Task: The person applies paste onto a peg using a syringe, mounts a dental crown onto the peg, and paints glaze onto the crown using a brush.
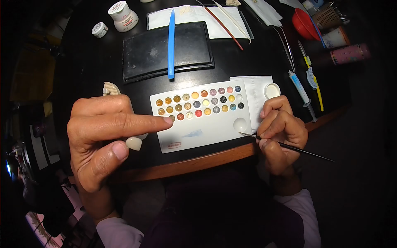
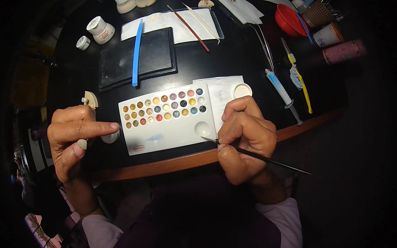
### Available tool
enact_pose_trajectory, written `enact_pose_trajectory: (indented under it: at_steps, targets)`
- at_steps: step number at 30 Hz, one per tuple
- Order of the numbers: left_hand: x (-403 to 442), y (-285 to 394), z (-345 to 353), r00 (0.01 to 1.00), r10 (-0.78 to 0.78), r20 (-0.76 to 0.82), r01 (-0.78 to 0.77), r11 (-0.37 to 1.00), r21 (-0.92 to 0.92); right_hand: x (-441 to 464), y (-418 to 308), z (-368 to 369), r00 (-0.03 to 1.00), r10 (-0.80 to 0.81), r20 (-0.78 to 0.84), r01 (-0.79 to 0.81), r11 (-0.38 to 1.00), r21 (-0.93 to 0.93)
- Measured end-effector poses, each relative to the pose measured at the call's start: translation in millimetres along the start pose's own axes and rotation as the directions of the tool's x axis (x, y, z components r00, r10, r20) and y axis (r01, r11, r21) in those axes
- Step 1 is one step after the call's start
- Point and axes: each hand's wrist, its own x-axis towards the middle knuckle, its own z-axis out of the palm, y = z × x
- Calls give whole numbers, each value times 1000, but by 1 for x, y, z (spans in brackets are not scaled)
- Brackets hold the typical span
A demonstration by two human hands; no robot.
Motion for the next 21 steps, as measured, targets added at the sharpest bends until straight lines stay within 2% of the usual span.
enact_pose_trajectory:
  at_steps: [8,12,15,18,21]
  targets:
    - [1,-3,-3,999,25,37,-25,1000,-5,0,1,-1,1000,-8,6,8,1000,-6]
    - [-1,-2,-19,999,-28,41,29,999,-16,-2,-2,2,999,2,-41,-1,999,40]
    - [-2,-4,-31,997,1,81,-7,997,70,0,-6,8,997,-16,-79,19,999,38]
    - [-2,-8,-44,976,-2,218,-20,995,99,14,-21,26,994,-100,39,100,995,13]
    - [-11,-12,-46,971,-96,218,55,980,189,34,-37,55,970,-185,160,189,982,-9]
